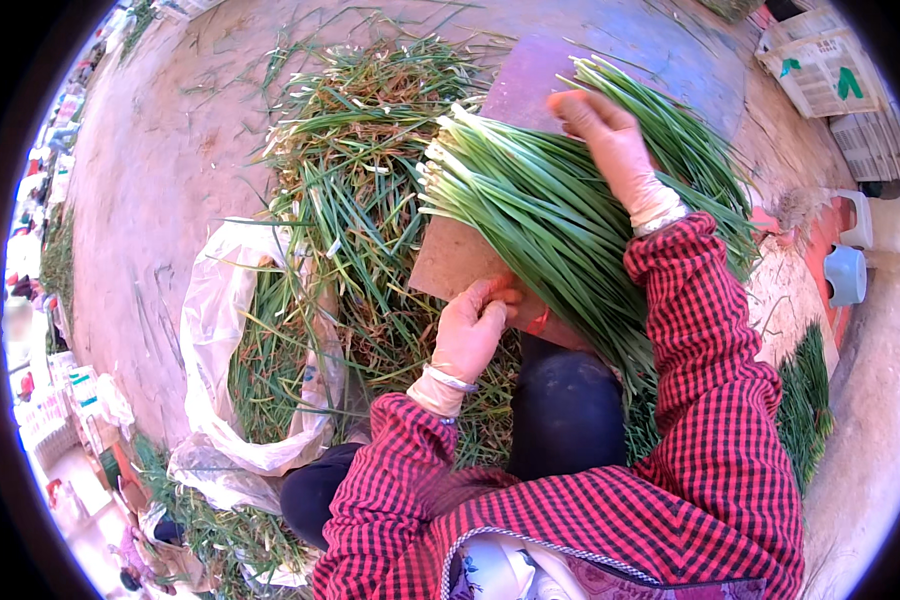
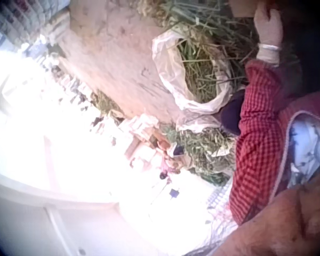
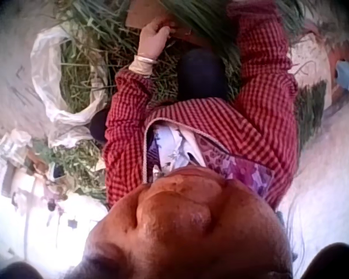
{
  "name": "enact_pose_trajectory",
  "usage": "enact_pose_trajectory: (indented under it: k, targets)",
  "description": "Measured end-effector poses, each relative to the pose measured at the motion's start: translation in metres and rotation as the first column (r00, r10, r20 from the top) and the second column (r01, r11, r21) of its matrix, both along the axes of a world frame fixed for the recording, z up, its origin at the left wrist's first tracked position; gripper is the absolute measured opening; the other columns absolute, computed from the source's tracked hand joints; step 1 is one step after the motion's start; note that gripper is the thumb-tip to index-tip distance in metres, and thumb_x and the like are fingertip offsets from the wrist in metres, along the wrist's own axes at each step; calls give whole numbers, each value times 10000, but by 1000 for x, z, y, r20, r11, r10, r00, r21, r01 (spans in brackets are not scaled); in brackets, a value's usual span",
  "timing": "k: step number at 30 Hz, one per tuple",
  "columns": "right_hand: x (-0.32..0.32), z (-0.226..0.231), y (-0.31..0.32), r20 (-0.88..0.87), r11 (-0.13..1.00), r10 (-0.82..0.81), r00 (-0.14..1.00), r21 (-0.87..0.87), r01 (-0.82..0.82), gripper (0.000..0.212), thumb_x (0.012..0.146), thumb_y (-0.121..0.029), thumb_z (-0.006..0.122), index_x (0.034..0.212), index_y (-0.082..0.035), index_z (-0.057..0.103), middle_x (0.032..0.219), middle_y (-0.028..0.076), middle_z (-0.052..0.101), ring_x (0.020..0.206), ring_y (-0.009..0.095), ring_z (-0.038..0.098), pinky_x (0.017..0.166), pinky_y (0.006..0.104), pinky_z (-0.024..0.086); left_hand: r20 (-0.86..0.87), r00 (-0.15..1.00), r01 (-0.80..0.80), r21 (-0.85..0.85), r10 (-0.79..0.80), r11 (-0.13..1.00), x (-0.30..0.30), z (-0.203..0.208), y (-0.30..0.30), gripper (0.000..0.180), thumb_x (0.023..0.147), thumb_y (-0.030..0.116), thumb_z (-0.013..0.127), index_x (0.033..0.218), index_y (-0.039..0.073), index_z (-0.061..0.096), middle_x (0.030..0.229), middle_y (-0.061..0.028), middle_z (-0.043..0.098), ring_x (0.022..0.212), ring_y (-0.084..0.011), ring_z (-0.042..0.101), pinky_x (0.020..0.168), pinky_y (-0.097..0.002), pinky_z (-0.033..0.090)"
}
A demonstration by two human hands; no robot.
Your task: The person gathers green onions into a bunch and secures them by wrapping a red plastic strap around the bundle.
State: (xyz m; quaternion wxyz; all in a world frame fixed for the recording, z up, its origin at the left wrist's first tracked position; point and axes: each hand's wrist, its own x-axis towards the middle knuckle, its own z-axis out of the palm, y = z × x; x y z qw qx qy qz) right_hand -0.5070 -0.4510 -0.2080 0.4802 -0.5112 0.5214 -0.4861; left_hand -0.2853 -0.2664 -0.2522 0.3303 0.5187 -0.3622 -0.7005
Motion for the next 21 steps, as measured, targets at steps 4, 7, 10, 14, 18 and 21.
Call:
enact_pose_trajectory:
  k: [4,7,10,14,18,21]
  targets:
    - [-36,-16,-17,230,936,-278,933,283,209,270,880,-137,678,1118,-20,627,895,64,676,733,148,648,649,252,540,705,709,361,-375,10,854,-29,34,3,343,820,230,732,1070,24,617,827,-85,608,752,-165,625,629,-307,509]
    - [-42,-17,-21,17,937,-12,1000,349,5,304,885,-193,692,1119,-9,633,935,64,674,803,148,653,751,253,537,863,468,559,-458,193,691,-42,25,2,330,764,262,761,982,67,607,802,-97,591,727,-264,627,620,-374,508]
    - [-30,-24,-29,-266,964,85,960,266,-12,282,869,-199,716,1058,10,697,890,64,692,759,150,647,719,264,516,825,519,536,-517,224,667,-42,15,1,264,750,249,751,883,89,588,817,-96,597,744,-303,628,626,-408,504]
    - [-31,-26,-26,-594,995,47,803,99,16,340,812,-298,720,1037,-44,730,933,142,715,838,248,677,807,327,509,806,529,528,-557,264,641,-41,13,-1,179,755,197,724,823,96,592,789,-99,602,708,-307,626,613,-403,506]
    - [-55,-27,-22,-701,998,23,712,58,24,370,809,-351,691,1068,-89,728,974,173,710,905,317,680,856,368,505,822,527,485,-499,215,718,-19,14,-1,125,757,163,703,765,92,600,679,-92,591,614,-297,617,573,-399,504]
    - [-58,-29,-13,-685,993,38,728,109,51,372,817,-348,695,1093,-102,721,970,161,713,893,301,683,846,366,506,708,702,285,-385,83,878,6,23,2,144,763,126,741,787,53,619,733,-80,647,627,-158,653,581,-296,518]
